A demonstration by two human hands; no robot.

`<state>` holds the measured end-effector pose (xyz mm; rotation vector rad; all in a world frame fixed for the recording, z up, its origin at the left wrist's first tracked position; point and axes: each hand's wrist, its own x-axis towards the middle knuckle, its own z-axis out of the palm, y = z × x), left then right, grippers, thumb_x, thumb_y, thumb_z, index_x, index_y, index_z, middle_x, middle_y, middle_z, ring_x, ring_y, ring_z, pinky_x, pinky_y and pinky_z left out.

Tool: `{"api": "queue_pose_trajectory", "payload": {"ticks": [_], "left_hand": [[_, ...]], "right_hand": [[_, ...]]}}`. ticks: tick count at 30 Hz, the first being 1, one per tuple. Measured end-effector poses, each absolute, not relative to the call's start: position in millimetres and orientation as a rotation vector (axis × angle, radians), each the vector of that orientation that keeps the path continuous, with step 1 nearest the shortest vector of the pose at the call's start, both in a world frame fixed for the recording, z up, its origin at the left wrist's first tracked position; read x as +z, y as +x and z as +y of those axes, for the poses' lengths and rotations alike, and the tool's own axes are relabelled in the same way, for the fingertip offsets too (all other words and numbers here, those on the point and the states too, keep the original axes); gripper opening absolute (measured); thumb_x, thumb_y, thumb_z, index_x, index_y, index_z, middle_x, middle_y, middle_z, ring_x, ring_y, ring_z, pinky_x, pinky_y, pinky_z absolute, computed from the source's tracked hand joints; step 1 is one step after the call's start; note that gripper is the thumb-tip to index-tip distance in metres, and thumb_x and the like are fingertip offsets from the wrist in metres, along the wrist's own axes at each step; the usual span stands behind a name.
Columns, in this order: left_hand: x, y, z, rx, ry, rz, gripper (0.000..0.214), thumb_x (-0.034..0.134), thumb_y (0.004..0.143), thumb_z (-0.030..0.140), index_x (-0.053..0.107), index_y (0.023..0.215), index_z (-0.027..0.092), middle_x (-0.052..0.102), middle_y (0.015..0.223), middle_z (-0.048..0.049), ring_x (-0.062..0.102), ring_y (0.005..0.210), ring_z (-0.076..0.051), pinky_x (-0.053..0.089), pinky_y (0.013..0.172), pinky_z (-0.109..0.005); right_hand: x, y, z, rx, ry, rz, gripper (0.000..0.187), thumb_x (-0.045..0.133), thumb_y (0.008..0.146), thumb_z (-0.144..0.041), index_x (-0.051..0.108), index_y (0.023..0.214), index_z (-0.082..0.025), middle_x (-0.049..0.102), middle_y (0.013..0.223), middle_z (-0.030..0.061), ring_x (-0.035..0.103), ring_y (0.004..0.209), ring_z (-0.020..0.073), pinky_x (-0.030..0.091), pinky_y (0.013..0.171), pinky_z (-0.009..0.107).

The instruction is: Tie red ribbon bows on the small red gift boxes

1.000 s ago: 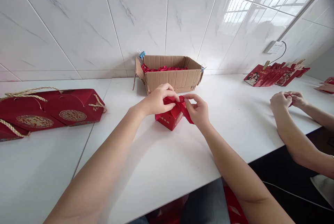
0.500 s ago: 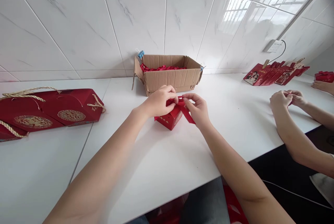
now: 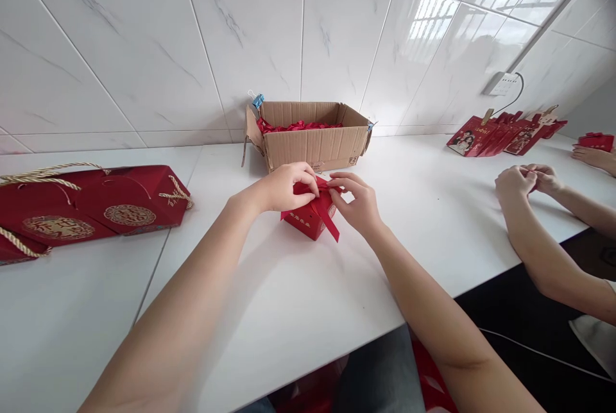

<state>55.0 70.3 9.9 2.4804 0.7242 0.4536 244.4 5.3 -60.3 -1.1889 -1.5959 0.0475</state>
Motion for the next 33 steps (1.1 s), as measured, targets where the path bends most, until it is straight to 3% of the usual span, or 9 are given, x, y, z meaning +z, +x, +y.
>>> {"api": "queue_pose_trajectory", "payload": {"ticks": [3, 11, 20, 26, 33], "left_hand": [[9.9, 54.7, 71.2, 0.453, 2.482, 0.700, 0.018, 0.057, 0.078, 0.031, 0.073, 0.084, 0.026, 0.061, 0.114, -0.0025, 0.060, 0.102, -0.020, 0.050, 0.089, -0.034], [11.5, 57.9, 68.5, 0.380, 2.446, 0.608, 0.015, 0.062, 0.076, 0.033, 0.074, 0.082, 0.027, 0.064, 0.116, -0.0015, 0.058, 0.109, -0.022, 0.051, 0.091, -0.033], [8.0, 56.6, 70.5, 0.391, 2.418, 0.624, 0.017, 0.063, 0.077, 0.039, 0.075, 0.080, 0.027, 0.058, 0.124, -0.0020, 0.056, 0.113, -0.022, 0.046, 0.101, -0.037], [4.9, 61.1, 73.4, 0.622, 2.325, 0.833, 0.024, 0.054, 0.083, 0.033, 0.068, 0.100, 0.024, 0.065, 0.108, -0.0038, 0.060, 0.098, -0.020, 0.051, 0.084, -0.034], [2.8, 60.7, 77.1, 0.548, 2.424, 0.903, 0.023, 0.057, 0.080, 0.037, 0.071, 0.093, 0.024, 0.064, 0.107, -0.0033, 0.060, 0.088, -0.018, 0.049, 0.075, -0.032]], "right_hand": [[-61.4, 246.1, 5.0, 0.047, -1.194, -1.629, 0.016, 0.052, 0.084, -0.018, 0.067, 0.088, -0.024, 0.071, 0.104, 0.0062, 0.066, 0.092, 0.0195, 0.056, 0.079, 0.039], [-54.2, 252.6, -1.8, -0.020, -1.073, -1.832, 0.031, 0.043, 0.086, -0.011, 0.069, 0.097, -0.024, 0.065, 0.080, 0.0040, 0.058, 0.076, 0.0171, 0.052, 0.069, 0.033], [-55.7, 251.1, -3.7, -0.075, -1.128, -1.909, 0.039, 0.042, 0.087, -0.007, 0.074, 0.099, -0.025, 0.060, 0.081, 0.0062, 0.052, 0.079, 0.0199, 0.052, 0.070, 0.038], [-54.7, 251.2, -3.0, -0.091, -1.146, -1.917, 0.039, 0.042, 0.088, -0.007, 0.074, 0.101, -0.025, 0.060, 0.082, 0.0066, 0.052, 0.079, 0.0199, 0.052, 0.071, 0.038], [-51.6, 249.5, -6.0, -0.077, -1.174, -1.957, 0.038, 0.042, 0.088, -0.009, 0.073, 0.103, -0.023, 0.058, 0.083, 0.0071, 0.050, 0.079, 0.0207, 0.051, 0.073, 0.039]]}}
